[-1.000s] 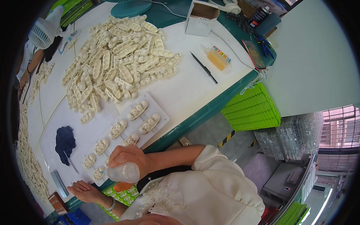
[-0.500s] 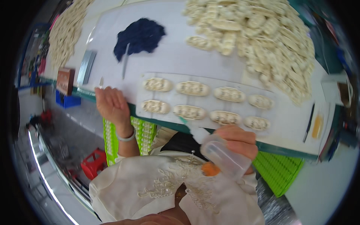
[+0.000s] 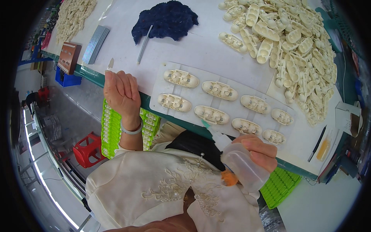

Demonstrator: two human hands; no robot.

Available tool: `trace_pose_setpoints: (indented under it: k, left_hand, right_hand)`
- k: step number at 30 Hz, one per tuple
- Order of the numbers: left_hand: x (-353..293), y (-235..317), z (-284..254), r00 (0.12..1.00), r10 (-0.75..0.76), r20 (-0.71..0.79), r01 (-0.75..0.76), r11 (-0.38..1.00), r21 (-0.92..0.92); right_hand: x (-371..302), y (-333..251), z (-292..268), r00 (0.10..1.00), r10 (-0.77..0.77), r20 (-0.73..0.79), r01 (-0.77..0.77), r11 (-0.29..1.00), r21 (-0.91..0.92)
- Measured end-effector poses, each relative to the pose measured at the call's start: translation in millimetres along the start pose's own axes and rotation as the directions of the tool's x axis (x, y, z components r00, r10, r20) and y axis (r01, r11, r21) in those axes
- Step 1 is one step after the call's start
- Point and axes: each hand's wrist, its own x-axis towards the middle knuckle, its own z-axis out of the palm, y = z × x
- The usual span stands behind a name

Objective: The recorder is assembling and inspecting small plastic components on a manufacturing workbench, using glue and a small metal tool to adjust parts within a jig.

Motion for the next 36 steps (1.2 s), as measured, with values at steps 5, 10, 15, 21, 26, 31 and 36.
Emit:
trace_pose_setpoints:
  k: [5, 10, 15, 21, 26, 31, 36]
  left_hand:
    - [-3, -1, -1, 1.000, -0.005, 0.001, 0.005, 0.999, -0.034]
    - [-15, 30, -11, 0.687, 0.120, 0.717, 0.153, 0.940, -0.304]
    - [-45, 59, 35, 0.120, 0.168, 0.978, 0.646, 0.735, -0.206]
    - [-56, 63, 47, -0.164, 0.386, 0.908, 0.867, 0.495, -0.054]
    - [-58, 64, 43, -0.050, 0.357, 0.933, 0.938, 0.336, -0.079]
    - [-58, 64, 46, -0.028, 0.359, 0.933, 0.945, 0.312, -0.092]
    - [-60, 67, 46, -0.021, 0.338, 0.941, 0.951, 0.296, -0.085]
  right_hand:
    - [5, 0, 12, 0.999, 0.002, -0.054, 0.000, 1.000, 0.030]
    - [2, -5, -7, 0.999, 0.017, 0.042, -0.018, 1.000, 0.019]
    - [-9, -11, -18, 0.998, 0.055, 0.006, -0.054, 0.997, -0.060]
    - [-4, 1, 4, 0.985, -0.049, -0.167, 0.021, 0.986, -0.166]
    - [-6, -4, -2, 0.993, -0.007, -0.114, -0.016, 0.981, -0.196]
    - [-8, -5, 0, 0.993, 0.019, -0.113, -0.043, 0.976, -0.213]
    - [-13, -10, -6, 0.962, -0.057, -0.268, -0.042, 0.937, -0.347]
